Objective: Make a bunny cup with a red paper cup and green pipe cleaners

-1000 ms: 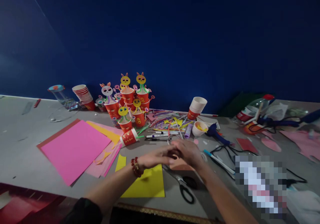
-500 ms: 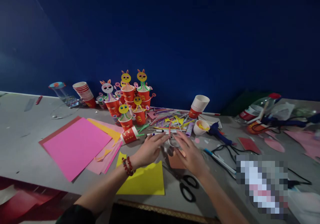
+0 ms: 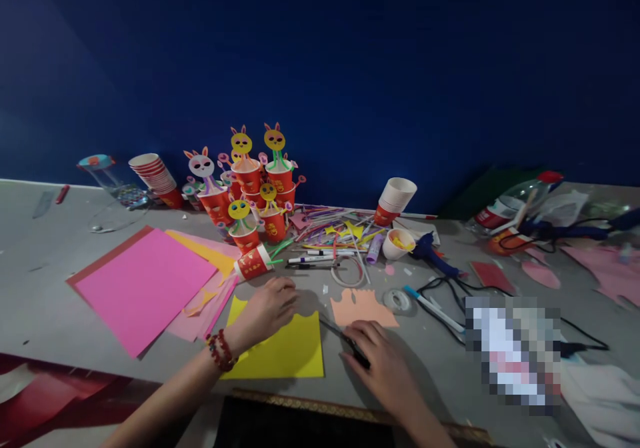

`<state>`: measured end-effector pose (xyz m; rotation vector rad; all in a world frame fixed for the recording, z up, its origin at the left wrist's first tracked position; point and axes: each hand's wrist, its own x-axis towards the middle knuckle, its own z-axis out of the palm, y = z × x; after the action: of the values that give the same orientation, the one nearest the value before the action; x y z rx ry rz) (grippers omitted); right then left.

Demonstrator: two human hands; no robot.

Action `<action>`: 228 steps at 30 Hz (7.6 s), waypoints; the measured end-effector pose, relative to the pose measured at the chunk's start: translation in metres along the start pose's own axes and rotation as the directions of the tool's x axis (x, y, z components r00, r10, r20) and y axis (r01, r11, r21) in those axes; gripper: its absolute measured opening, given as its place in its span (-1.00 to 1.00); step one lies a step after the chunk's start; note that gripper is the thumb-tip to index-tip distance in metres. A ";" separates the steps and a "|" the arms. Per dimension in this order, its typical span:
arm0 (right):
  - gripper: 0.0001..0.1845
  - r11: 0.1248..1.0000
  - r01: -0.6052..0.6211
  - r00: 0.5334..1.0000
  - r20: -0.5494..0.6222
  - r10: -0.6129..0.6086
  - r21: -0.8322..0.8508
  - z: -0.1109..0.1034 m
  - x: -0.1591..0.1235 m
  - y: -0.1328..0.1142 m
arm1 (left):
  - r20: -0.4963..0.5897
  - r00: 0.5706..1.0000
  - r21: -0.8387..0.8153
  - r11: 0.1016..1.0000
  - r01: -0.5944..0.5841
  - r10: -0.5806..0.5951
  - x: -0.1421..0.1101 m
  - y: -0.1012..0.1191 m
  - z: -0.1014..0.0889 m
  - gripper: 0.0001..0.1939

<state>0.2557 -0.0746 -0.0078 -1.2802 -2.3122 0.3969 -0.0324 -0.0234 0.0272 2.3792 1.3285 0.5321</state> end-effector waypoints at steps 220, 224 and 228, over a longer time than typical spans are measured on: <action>-0.77 0.752 -0.618 0.785 0.132 0.605 0.228 -0.057 -0.026 0.021 | -0.203 0.837 -0.910 0.413 0.030 -0.508 -0.018 0.022 0.012 -0.76; -0.53 0.389 -0.548 0.715 0.172 0.678 0.740 -0.051 -0.022 0.017 | -0.355 0.879 -0.807 0.579 -0.117 -0.317 -0.017 0.011 0.017 -0.86; -0.51 0.083 -0.326 0.766 0.211 0.607 0.942 -0.032 -0.004 -0.001 | -0.472 0.870 -0.647 0.726 -0.231 -0.143 -0.008 0.005 0.017 -0.87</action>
<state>0.2735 -0.0777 0.0187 -1.1790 -0.8420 1.5145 -0.0242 -0.0351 0.0144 1.6840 0.9747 1.4519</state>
